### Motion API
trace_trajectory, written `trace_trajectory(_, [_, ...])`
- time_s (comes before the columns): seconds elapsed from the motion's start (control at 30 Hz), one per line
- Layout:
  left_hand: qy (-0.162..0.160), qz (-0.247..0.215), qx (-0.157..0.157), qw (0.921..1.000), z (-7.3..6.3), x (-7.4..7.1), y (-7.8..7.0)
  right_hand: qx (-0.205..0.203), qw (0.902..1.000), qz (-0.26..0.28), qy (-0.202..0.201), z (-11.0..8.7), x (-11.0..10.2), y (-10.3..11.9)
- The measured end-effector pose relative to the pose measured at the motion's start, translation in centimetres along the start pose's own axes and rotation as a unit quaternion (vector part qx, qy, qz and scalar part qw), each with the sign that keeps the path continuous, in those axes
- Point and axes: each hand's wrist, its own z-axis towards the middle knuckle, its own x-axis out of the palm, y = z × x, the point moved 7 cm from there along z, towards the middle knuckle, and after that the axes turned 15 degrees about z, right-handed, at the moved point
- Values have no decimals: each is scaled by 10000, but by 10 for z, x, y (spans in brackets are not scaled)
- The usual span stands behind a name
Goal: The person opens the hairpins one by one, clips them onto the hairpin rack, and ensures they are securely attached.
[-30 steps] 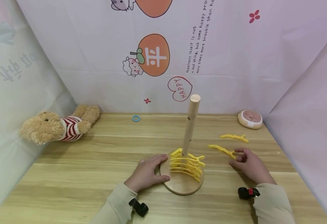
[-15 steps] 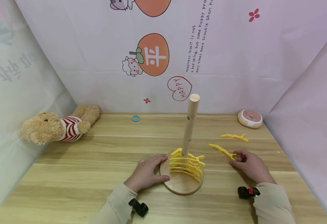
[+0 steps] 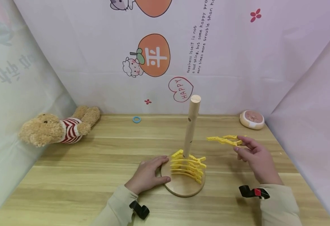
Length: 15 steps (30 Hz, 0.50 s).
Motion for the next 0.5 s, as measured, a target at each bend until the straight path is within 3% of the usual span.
trace_trajectory(0.27, [-36,-30,11,10000,-2,-2,-2,-693,9919,1068,-23,-18,14,52])
trace_trajectory(0.5, [7,-60,14,10000,-1,-3,-2,-1668,9624,2107,398,-33,27,85])
